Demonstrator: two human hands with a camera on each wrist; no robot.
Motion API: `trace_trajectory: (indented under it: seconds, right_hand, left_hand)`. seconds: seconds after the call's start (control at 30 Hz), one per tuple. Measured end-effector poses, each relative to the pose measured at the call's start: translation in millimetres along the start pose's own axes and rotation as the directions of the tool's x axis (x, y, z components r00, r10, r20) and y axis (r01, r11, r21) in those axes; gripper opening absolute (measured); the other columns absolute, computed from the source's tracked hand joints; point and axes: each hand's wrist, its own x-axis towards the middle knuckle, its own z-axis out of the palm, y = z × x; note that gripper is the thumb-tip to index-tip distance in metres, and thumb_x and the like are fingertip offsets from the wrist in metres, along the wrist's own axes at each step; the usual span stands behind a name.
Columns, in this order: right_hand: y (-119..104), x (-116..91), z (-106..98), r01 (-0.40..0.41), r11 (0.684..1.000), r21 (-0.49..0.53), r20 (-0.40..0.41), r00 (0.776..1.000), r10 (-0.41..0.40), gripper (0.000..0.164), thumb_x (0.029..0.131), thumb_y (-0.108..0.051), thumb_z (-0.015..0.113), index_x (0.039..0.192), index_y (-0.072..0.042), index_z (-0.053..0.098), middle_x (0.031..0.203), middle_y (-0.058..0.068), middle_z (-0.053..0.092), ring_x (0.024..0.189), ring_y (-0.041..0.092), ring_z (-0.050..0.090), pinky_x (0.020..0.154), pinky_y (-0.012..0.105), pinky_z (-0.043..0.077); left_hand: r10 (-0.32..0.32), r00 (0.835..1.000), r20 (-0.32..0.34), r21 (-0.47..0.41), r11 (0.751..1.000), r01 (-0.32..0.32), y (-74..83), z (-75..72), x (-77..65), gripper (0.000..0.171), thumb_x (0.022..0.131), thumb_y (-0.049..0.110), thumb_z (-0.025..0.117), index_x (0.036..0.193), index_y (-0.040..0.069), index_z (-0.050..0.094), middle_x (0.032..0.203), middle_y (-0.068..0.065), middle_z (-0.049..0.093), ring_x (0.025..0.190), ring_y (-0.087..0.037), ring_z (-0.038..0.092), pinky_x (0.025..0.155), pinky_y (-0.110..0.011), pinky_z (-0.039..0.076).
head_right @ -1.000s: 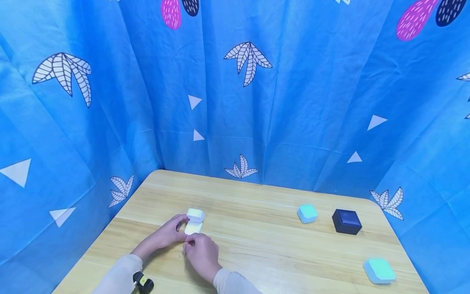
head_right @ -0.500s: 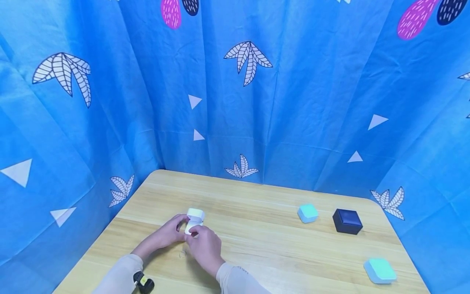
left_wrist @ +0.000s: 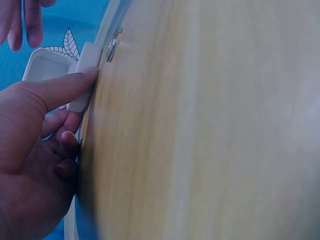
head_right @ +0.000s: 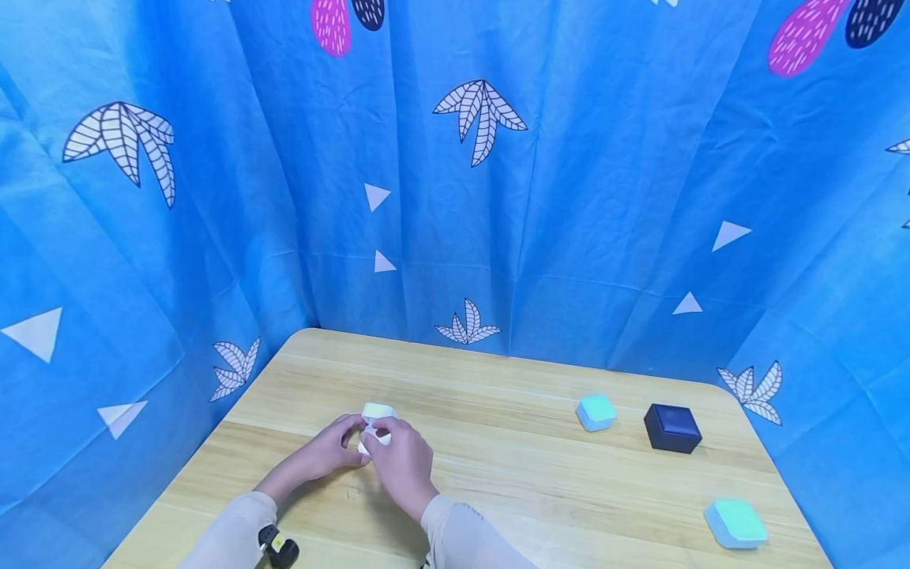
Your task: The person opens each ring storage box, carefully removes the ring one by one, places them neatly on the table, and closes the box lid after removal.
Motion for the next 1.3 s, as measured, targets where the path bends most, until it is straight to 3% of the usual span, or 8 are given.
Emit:
trace_trajectory:
  seconds: [0.37, 0.93, 1.13, 1.3]
  right_hand:
    - [-2.0, 15.3, -8.4, -0.037, 0.999, 0.016, -0.021, 0.999, 0.037, 0.028, 0.092, -0.036, 0.073, 0.112, -0.016, 0.075, 0.101, -0.005, 0.075, 0.097, 0.022, 0.070, 0.077, 0.032, 0.048]
    - [4.0, 27.1, -11.7, -0.046, 0.998, -0.031, -0.035, 0.998, 0.045, 0.036, 0.091, -0.042, 0.071, 0.115, -0.014, 0.074, 0.109, 0.001, 0.072, 0.102, 0.025, 0.069, 0.082, 0.042, 0.050]
    - [10.2, 31.9, -8.1, -0.081, 0.996, -0.031, -0.023, 0.996, 0.081, 0.043, 0.090, -0.048, 0.070, 0.119, -0.016, 0.071, 0.112, 0.001, 0.071, 0.102, 0.024, 0.068, 0.084, 0.043, 0.050]
    - [15.8, 33.9, -5.6, -0.144, 0.989, 0.026, 0.007, 0.990, 0.144, 0.050, 0.089, -0.054, 0.070, 0.122, -0.016, 0.070, 0.114, 0.002, 0.070, 0.104, 0.025, 0.067, 0.087, 0.048, 0.048]
  left_hand:
    - [0.033, 0.999, 0.010, -0.026, 0.999, -0.033, -2.5, -2.1, -0.4, 0.066, 0.078, 0.016, 0.086, 0.134, 0.002, 0.055, 0.133, -0.015, 0.053, 0.132, -0.040, 0.047, 0.114, -0.061, 0.033]
    - [0.038, 0.999, 0.014, -0.026, 0.999, -0.038, -3.1, -2.2, -1.5, 0.064, 0.078, 0.016, 0.085, 0.133, 0.002, 0.055, 0.130, -0.014, 0.054, 0.127, -0.036, 0.050, 0.112, -0.060, 0.036]
    - [0.026, 1.000, 0.005, -0.015, 1.000, -0.026, -3.7, -0.9, 0.0, 0.064, 0.077, 0.018, 0.085, 0.133, 0.003, 0.056, 0.130, -0.011, 0.055, 0.123, -0.030, 0.051, 0.109, -0.057, 0.039]
    - [0.027, 1.000, 0.007, -0.015, 1.000, -0.027, -0.9, -0.4, -1.9, 0.066, 0.078, 0.018, 0.085, 0.134, 0.003, 0.055, 0.131, -0.012, 0.054, 0.124, -0.032, 0.051, 0.110, -0.058, 0.039]
